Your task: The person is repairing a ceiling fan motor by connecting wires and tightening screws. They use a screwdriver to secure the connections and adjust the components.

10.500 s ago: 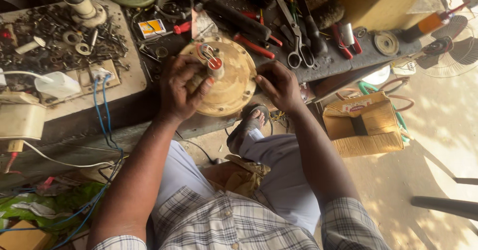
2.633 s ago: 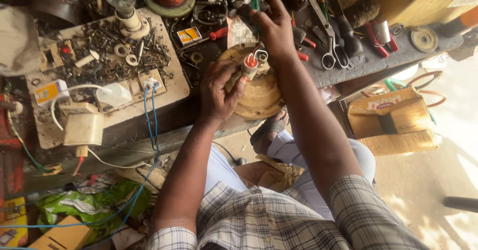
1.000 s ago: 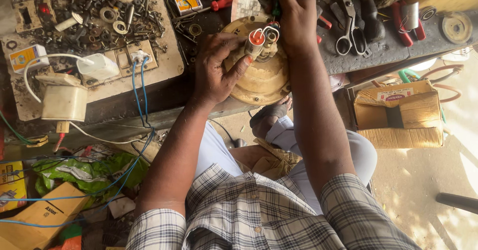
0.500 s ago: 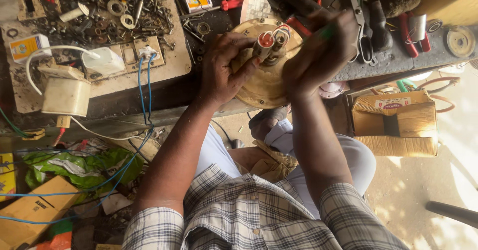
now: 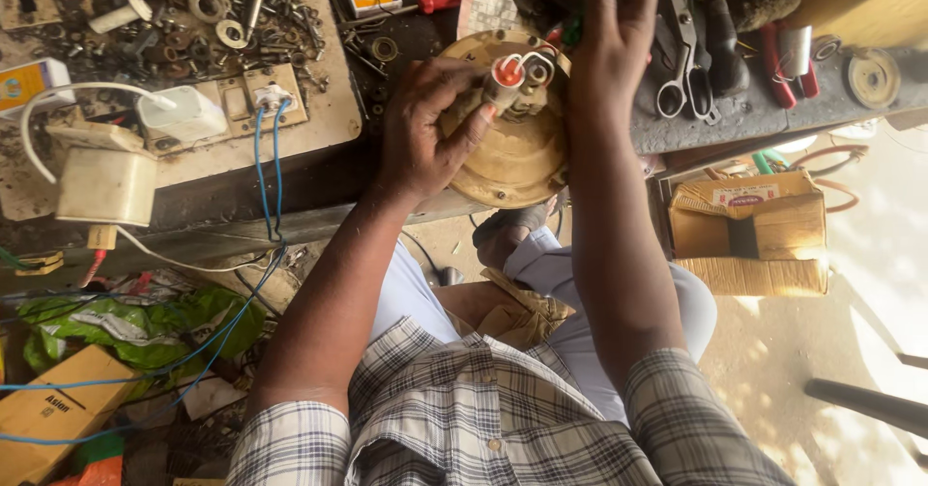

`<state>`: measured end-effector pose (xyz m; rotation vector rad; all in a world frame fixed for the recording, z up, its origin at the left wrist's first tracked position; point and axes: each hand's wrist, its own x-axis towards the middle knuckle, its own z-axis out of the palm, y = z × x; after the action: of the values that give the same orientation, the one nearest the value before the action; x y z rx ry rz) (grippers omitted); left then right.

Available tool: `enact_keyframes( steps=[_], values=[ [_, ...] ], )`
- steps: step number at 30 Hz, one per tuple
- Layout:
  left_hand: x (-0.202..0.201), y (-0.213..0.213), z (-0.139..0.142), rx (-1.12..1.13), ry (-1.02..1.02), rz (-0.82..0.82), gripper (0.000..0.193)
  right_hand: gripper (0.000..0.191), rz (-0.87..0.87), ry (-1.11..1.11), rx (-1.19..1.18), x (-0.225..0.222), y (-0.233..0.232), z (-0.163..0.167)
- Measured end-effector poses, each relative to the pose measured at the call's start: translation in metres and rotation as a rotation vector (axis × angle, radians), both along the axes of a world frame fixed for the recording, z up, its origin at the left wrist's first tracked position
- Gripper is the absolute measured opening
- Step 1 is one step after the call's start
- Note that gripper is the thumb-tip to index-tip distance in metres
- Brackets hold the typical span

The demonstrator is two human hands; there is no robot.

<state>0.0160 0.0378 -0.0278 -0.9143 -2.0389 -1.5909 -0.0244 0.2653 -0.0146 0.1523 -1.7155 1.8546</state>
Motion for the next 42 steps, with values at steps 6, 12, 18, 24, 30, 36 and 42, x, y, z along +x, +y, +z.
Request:
enact_keyframes(
  steps=[6,12,18,24,30,36,42],
  values=[
    [0.0,0.0,0.001,-0.003,-0.012,0.008,0.025,0.018,0.129,-0.029,0.247,-0.017,-0.002,0.005],
    [0.0,-0.001,0.004,-0.009,0.022,-0.016,0.035,0.022,0.298,-0.121,-0.105,-0.033,-0.01,0.001],
    [0.002,-0.001,0.002,-0.025,0.018,-0.021,0.036,0.012,0.192,-0.152,-0.159,-0.028,-0.003,-0.004],
    [0.0,0.001,-0.001,-0.033,0.045,-0.003,0.033,0.011,0.515,-0.17,-0.253,-0.019,0.0,0.005],
    [0.002,0.0,-0.003,-0.026,0.029,0.003,0.038,0.013,0.267,-0.149,-0.093,-0.024,-0.005,0.007],
    [0.001,0.001,-0.001,-0.027,0.034,0.01,0.037,0.014,0.294,-0.15,-0.391,-0.016,0.007,0.0],
    [0.003,0.001,-0.006,0.009,-0.015,-0.044,0.041,0.016,0.234,-0.259,-0.011,-0.033,0.003,-0.007]
  ],
)
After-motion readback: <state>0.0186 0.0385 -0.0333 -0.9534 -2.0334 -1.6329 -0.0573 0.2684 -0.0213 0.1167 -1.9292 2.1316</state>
